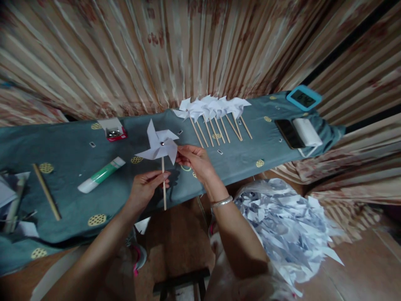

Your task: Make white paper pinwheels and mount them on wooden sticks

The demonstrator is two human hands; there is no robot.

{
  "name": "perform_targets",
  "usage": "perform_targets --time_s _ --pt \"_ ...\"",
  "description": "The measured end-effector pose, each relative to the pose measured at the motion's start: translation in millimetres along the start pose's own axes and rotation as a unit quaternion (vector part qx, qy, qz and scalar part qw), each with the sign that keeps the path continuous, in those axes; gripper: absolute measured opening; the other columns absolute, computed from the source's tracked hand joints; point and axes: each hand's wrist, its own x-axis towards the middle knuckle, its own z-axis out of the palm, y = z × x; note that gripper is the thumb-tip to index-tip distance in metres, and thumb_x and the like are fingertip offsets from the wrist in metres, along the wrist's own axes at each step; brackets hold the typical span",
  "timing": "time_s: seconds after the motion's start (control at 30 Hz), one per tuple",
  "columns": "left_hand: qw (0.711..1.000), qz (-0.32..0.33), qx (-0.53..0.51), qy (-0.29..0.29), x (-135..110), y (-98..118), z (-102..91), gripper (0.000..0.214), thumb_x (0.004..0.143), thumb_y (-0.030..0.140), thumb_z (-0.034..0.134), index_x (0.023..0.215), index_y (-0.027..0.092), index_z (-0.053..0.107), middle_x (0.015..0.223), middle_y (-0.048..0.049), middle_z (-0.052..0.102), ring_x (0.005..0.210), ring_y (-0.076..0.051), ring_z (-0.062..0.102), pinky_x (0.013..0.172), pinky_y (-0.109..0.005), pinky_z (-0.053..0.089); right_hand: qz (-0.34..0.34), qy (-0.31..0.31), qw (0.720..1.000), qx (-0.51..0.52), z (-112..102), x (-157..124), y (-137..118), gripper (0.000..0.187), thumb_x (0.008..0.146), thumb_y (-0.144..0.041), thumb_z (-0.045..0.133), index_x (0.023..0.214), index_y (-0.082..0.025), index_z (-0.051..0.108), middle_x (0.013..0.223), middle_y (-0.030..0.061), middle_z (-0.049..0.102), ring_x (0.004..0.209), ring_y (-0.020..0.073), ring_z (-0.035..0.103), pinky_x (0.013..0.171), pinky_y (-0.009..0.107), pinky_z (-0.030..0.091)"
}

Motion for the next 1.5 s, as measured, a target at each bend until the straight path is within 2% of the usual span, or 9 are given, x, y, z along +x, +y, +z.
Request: perform_targets --time_s 0.17,0.37,0.57,1.0,1.2,1.5 --pt "1.000 0.000 -0.001 0.002 3.5 -0.4 1.1 0.044 0.052 0.051 0.088 0.074 0.015 0.078 0.062 -0.0023 0.072 0.053 -0.014 0.065 0.054 -0.024 0.056 0.005 -0.004 1.000 0.000 0.7 1.2 0.6 0.039 0.044 -0.045 0.092 0.065 -0.018 0.072 0.063 -0.0014 0.070 0.054 0.0063 0.063 0.052 0.016 0.049" --pt "1.000 -0.001 0.007 0.001 6.8 0.1 2.1 0.043 0.053 0.051 0.087 0.073 0.014 0.077 0.061 -0.0018 0.071 0.053 -0.014 0.065 0.056 -0.026 0.057 0.007 -0.003 1.000 -0.009 3.1 3.0 2.1 0.039 0.045 -0.046 0.092 0.064 -0.018 0.072 0.064 -0.0008 0.071 0.055 0.0072 0.063 0.051 0.017 0.049" --pt "1.000 -0.010 -0.007 -0.005 8.4 1.0 2.8 0.041 0.054 0.049 0.087 0.072 0.014 0.076 0.059 -0.0007 0.070 0.049 -0.013 0.063 0.054 -0.024 0.056 0.005 0.006 1.000 -0.023 4.9 5.3 2.8 0.045 0.048 -0.056 0.088 0.064 -0.017 0.072 0.060 -0.0010 0.069 0.052 0.0060 0.061 0.050 0.016 0.047" --pt "1.000 -0.006 -0.010 -0.007 11.1 3.6 4.1 0.037 0.054 0.046 0.086 0.070 0.015 0.077 0.058 0.0008 0.067 0.052 -0.013 0.062 0.056 -0.026 0.057 0.018 -0.006 0.999 -0.029 6.4 9.9 5.7 0.039 0.045 -0.046 0.092 0.063 -0.018 0.072 0.061 -0.0019 0.069 0.053 0.0064 0.062 0.050 0.016 0.048" --pt "1.000 -0.006 -0.016 -0.009 13.1 3.6 4.9 0.035 0.053 0.046 0.086 0.067 0.015 0.076 0.056 0.0009 0.067 0.050 -0.013 0.061 0.054 -0.026 0.056 0.024 -0.002 0.999 -0.031 9.9 9.8 5.9 0.042 0.042 -0.049 0.092 0.062 -0.018 0.072 0.061 -0.0023 0.069 0.052 0.0055 0.060 0.050 0.015 0.048" --pt "1.000 -0.009 -0.025 -0.016 14.9 2.3 3.7 0.032 0.055 0.042 0.086 0.070 0.015 0.077 0.056 0.0002 0.069 0.048 -0.012 0.062 0.053 -0.023 0.054 0.001 -0.019 0.997 -0.071 14.1 8.9 9.0 0.043 0.048 -0.055 0.089 0.063 -0.018 0.072 0.064 -0.0004 0.071 0.053 0.0054 0.058 0.052 0.017 0.046"
